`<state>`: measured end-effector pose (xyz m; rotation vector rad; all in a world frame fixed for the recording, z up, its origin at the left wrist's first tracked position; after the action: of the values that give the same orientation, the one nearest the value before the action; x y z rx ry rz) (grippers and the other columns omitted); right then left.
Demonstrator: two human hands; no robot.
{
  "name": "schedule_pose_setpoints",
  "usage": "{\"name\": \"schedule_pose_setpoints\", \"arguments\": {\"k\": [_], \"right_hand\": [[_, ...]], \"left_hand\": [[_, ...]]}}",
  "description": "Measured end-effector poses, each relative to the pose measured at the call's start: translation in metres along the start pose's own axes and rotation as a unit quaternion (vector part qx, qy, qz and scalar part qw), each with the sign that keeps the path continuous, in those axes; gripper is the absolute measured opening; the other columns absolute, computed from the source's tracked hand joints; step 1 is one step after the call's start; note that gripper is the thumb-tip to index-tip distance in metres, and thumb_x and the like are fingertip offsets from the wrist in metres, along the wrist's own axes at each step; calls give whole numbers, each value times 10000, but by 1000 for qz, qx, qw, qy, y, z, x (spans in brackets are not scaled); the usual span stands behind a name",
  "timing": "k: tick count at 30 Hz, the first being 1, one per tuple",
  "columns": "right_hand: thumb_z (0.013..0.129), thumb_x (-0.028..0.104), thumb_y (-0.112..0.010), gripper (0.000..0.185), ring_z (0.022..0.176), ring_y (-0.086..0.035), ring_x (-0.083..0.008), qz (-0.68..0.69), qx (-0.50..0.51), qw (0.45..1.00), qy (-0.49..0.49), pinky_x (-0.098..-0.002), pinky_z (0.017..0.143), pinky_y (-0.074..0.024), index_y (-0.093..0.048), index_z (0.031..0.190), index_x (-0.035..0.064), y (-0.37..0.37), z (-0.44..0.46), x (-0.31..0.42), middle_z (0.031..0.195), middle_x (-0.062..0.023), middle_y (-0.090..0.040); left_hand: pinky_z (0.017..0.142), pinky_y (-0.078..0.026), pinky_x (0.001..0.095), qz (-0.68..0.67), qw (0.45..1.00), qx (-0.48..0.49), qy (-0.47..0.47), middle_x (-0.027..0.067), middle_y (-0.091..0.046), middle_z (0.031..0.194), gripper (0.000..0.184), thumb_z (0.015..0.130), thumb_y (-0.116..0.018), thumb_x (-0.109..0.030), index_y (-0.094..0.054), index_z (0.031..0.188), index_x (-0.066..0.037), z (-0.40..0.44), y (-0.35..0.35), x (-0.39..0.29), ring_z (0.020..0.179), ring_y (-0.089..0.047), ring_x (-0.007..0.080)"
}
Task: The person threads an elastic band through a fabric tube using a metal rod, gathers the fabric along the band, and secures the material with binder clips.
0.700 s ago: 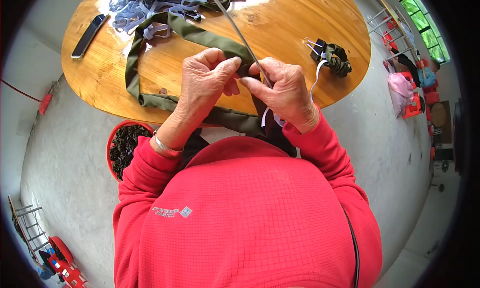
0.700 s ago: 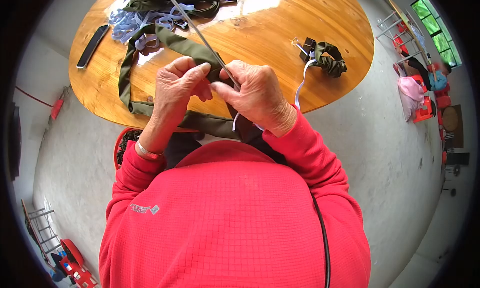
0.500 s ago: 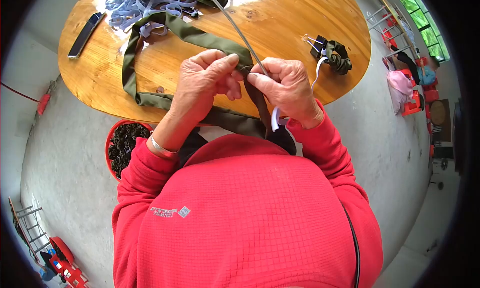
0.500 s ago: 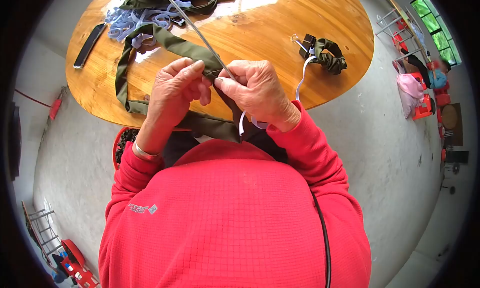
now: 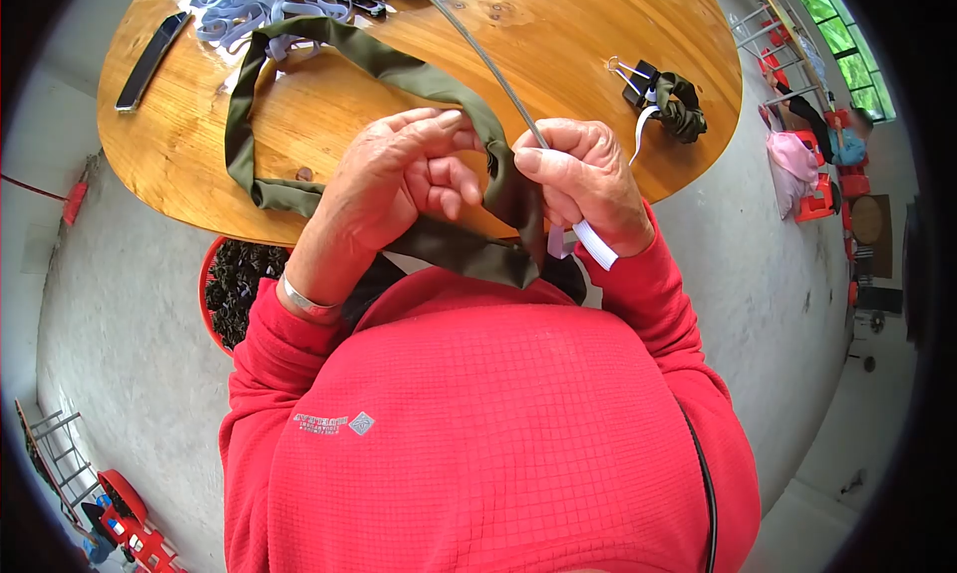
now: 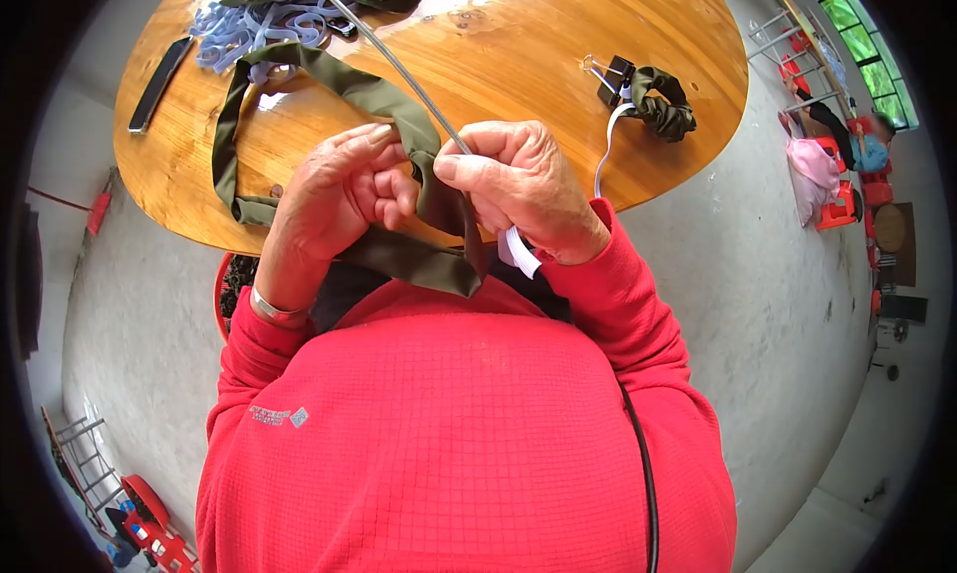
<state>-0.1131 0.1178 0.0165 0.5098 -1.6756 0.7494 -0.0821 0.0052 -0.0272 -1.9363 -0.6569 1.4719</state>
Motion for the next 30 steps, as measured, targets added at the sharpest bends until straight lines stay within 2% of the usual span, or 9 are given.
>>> {"name": "schedule_pose_setpoints", "arguments": {"k": [5, 11, 14, 17, 20, 23, 25, 28, 30], "right_hand": [[843, 112, -575, 125, 386, -353, -6, 27, 6, 1000, -7, -180, 375, -269, -603, 797, -1, 2, 0, -1, 480, 56, -433], [838, 115, -582, 117, 390, -348, -3, 17, 3, 1000, -20, -177, 378, -267, -602, 798, 6, 2, -2, -3, 480, 60, -423], [832, 115, -595, 115, 397, -352, -3, 25, 12, 999, -26, -177, 382, -269, -607, 807, 4, 1, -3, -4, 489, 58, -432], [831, 118, -604, 120, 406, -356, -3, 34, 24, 999, -32, -176, 387, -271, -613, 815, -1, -1, -4, -4, 502, 57, -441], [837, 120, -601, 128, 411, -354, -3, 7, 21, 999, -24, -179, 386, -268, -619, 817, -5, 0, -5, -1, 511, 58, -444], [848, 123, -593, 141, 409, -350, -3, -56, 10, 998, 12, -182, 383, -263, -620, 833, -15, -3, -5, 4, 513, 58, -442], [853, 128, -595, 160, 406, -354, -6, -69, 10, 997, 26, -180, 382, -263, -616, 874, -29, -6, -4, 7, 517, 53, -449], [854, 134, -606, 214, 399, -363, -8, 97, 15, 994, 50, -170, 380, -264, -593, 954, -54, -1, 3, 5, 516, 45, -455], [843, 134, -628, 268, 390, -379, -14, 105, 11, 994, 20, -162, 374, -277, -570, 1008, -68, 4, 6, -4, 538, 28, -490]], "left_hand": [[440, -471, 284, 23, 998, 26, 48, 98, -594, 789, 228, 923, -488, -219, -535, 906, 3, -2, -7, 9, 578, -610, 236], [462, -492, 252, -4, 999, 46, -12, 95, -621, 831, 271, 908, -524, -252, -559, 930, 17, 6, -3, 2, 594, -625, 192], [551, -514, 286, -79, 995, 48, 37, 116, -630, 937, 308, 913, -512, -288, -553, 1000, 5, 9, -2, 8, 691, -635, 200], [766, -491, 358, -84, 996, 31, -3, 152, -572, 1136, 438, 955, -387, -340, -449, 1221, 2, 12, -3, 4, 955, -599, 271], [840, -476, 385, -66, 995, 68, -35, 167, -525, 1218, 456, 960, -368, -332, -421, 1257, 11, 8, -5, -7, 1062, -560, 298], [808, -506, 401, -94, 994, 39, -40, 163, -584, 1123, 343, 923, -466, -237, -481, 1165, 5, 8, 4, -17, 985, -599, 299], [836, -499, 426, -93, 993, 25, -65, 170, -581, 1123, 327, 918, -449, -195, -472, 1168, 16, 10, 8, -25, 1006, -589, 321], [884, -481, 461, -180, 978, 84, -71, 175, -575, 1120, 314, 902, -416, -122, -454, 1174, 31, 11, 1, -37, 1038, -569, 359], [884, -479, 465, -233, 959, 138, -83, 169, -575, 1119, 316, 899, -413, -113, -450, 1181, 25, 10, -9, -45, 1045, -565, 362]]}}
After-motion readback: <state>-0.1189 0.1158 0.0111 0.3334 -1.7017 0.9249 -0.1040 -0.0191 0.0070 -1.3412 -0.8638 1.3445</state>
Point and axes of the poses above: each hand's wrist, its own z-axis towards the middle knuckle, its own y-axis out of the back of the hand, x = y × z, the point moved 9 cm from there along z, towards the middle knuckle
